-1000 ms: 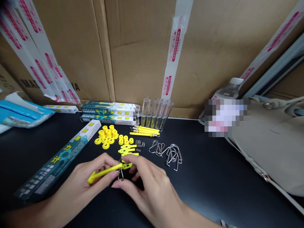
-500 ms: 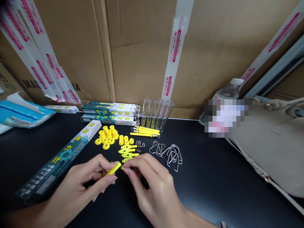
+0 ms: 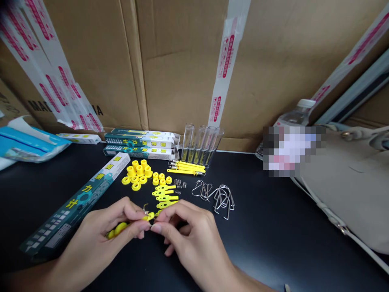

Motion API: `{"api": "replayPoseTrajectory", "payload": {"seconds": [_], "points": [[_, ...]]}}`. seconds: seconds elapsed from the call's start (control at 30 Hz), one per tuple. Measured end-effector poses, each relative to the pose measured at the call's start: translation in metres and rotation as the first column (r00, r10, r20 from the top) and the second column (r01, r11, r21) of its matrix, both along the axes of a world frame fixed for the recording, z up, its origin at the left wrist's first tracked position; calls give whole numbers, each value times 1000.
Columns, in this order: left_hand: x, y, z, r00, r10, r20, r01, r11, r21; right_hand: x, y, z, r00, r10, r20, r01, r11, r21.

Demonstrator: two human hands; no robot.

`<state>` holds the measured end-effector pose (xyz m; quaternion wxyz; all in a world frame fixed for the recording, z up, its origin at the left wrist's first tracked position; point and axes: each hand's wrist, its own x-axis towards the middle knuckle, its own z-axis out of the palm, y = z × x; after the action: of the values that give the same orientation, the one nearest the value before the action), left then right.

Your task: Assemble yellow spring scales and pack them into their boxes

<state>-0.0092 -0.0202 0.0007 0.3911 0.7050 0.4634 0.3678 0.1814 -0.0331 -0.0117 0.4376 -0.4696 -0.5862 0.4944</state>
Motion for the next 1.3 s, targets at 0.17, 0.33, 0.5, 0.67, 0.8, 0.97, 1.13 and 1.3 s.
{"api": "replayPoseTrajectory", "payload": {"seconds": [0.17, 0.33, 0.5, 0.67, 0.8, 0.97, 1.13, 1.3], "points": [[0, -2, -1, 1000, 0, 8, 0, 999, 42, -5, -1, -3, 986, 37, -163, -67, 980, -186], [-2, -3, 4, 998, -61, 33, 61, 998, -2, -3, -4, 1, 995, 24, 92, -35, 992, 120], [-2, -2, 7, 992, -60, 108, 71, 992, -101, -3, -7, 10, 977, -29, 211, -39, 949, 312], [-2, 2, 6, 990, -88, 111, 99, 990, -99, -7, -8, 10, 983, -15, 181, -37, 960, 278], [-3, 4, 7, 988, -106, 113, 117, 988, -97, -10, -6, 5, 999, -1, 47, -3, 995, 95], [-3, 1, 6, 980, -83, 178, 111, 982, -155, -11, -6, 8, 999, -36, 10, 34, 994, 107], [-2, 0, 9, 984, -105, 141, 121, 986, -112, -8, -10, 10, 992, -80, 93, 53, 962, 267], [0, 2, 8, 988, -120, 98, 129, 987, -96, -4, -11, 4, 939, -165, 301, -24, 842, 538]]}}
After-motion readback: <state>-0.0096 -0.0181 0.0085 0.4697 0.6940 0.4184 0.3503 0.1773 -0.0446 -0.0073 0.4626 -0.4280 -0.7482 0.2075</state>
